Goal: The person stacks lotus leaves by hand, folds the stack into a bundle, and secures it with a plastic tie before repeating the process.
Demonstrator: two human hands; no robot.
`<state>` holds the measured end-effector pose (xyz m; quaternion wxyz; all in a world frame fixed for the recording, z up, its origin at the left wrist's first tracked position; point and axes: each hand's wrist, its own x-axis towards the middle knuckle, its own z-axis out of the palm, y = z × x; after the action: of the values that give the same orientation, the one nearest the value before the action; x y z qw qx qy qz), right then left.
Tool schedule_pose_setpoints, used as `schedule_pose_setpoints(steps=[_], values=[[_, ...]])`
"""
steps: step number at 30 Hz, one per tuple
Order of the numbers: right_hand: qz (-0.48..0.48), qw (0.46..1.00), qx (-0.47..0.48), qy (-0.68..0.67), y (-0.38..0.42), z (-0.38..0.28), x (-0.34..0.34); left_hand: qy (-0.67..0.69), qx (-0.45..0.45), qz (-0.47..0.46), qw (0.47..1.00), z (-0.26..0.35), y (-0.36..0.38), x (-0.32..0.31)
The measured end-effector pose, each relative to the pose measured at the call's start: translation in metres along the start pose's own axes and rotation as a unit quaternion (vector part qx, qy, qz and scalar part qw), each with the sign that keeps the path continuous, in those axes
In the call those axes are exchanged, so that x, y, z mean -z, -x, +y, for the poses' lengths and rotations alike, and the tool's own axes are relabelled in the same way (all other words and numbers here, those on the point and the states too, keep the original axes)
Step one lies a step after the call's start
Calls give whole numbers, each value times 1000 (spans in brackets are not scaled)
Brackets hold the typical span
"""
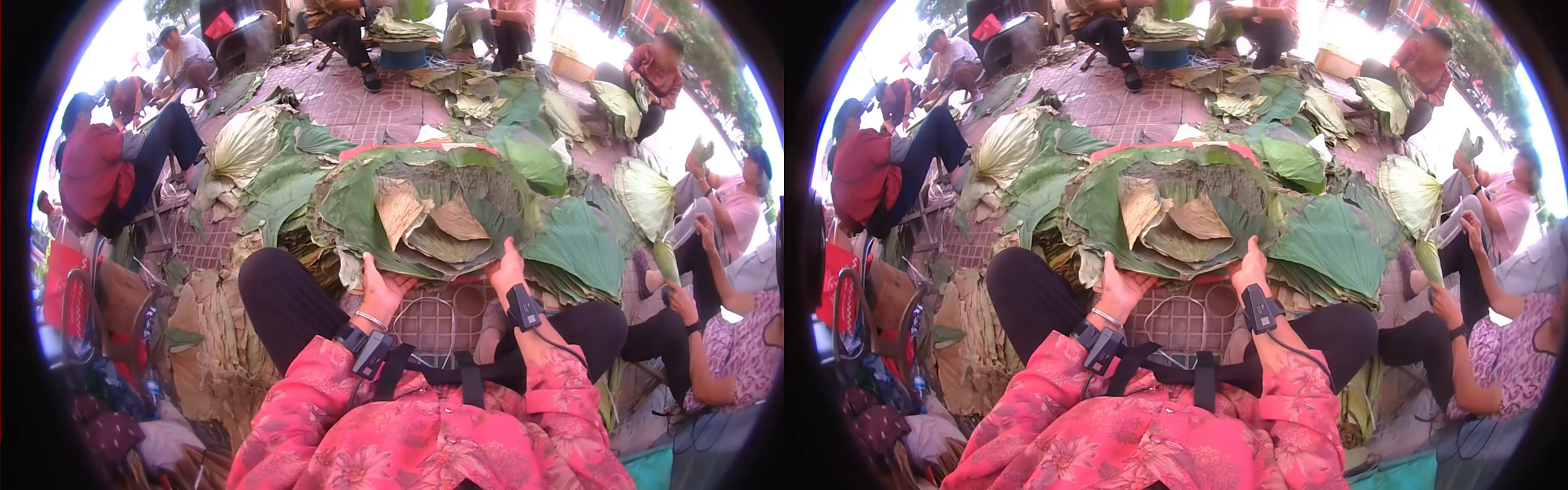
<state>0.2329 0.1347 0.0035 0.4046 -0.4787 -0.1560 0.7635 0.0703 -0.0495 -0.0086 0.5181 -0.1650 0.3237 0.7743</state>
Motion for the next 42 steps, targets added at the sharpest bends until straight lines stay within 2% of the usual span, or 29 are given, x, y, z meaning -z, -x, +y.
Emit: schedule_pose_setpoints(steps=[3,5,7,9,10,11,13,14,15,17,18,19,21,23,25,28,29,31,32,33,34,36,37,38,41,42], values=[[-56,998,-6,-33,2,2,0,10,-34,-38,999,4,12,-15],[-122,992,-12,-28,-15,9,11,-58,-86,-113,988,-3,13,-13],[-141,973,138,120,-8,18,11,-195,-189,-87,959,-12,39,-35],[-129,905,293,279,-4,29,8,-375,-342,49,860,-30,-13,-4],[-72,866,328,371,-5,33,8,-453,-409,116,783,-37,-31,7],[-38,837,383,390,4,36,1,-399,-371,116,830,-35,-31,8],[55,878,250,405,7,32,-6,-293,-272,96,912,-26,-31,9],[50,908,256,329,7,31,-10,-218,-248,80,940,-25,-25,10],[43,931,262,249,6,31,-15,-145,-220,66,963,-20,-15,5],[38,934,272,230,19,13,-32,-65,-119,47,990,-11,24,-37],[28,939,269,211,33,-8,-42,-43,-110,14,993,-8,20,-46],[15,945,263,192,46,-29,-53,-19,-103,-17,994,-6,17,-57],[10,930,328,164,50,-78,-63,-17,-100,-91,991,-5,34,-114],[-96,911,393,82,38,-142,-57,-51,-99,-184,977,-15,34,-165],[-109,884,452,53,58,-214,-51,-83,-74,-236,966,-40,33,-211],[-168,871,462,-4,70,-296,-15,-142,-57,-280,948,-101,12,-253],[-141,870,472,10,60,-314,7,-173,-32,-272,946,-123,11,-260],[134,869,462,116,62,-323,36,-212,28,-276,937,-175,-24,-253],[175,862,447,163,19,-329,76,-258,72,-224,937,-205,-46,-243],[219,851,429,208,-25,-330,119,-262,154,-231,924,-231,-72,-225],[261,831,399,286,-51,-323,157,-282,173,-255,909,-250,-83,-206],[302,740,281,531,-62,-276,219,-311,269,-217,885,-279,-98,-160],[296,720,248,577,-70,-257,239,-333,306,-184,873,-284,-96,-145],[284,777,294,479,-103,-234,275,-338,307,-180,871,-286,-97,-141],[332,726,270,538,-94,-243,262,-340,345,-169,858,-273,-95,-150],[371,699,307,529,-78,-251,243,-368,322,-186,852,-268,-91,-158]])
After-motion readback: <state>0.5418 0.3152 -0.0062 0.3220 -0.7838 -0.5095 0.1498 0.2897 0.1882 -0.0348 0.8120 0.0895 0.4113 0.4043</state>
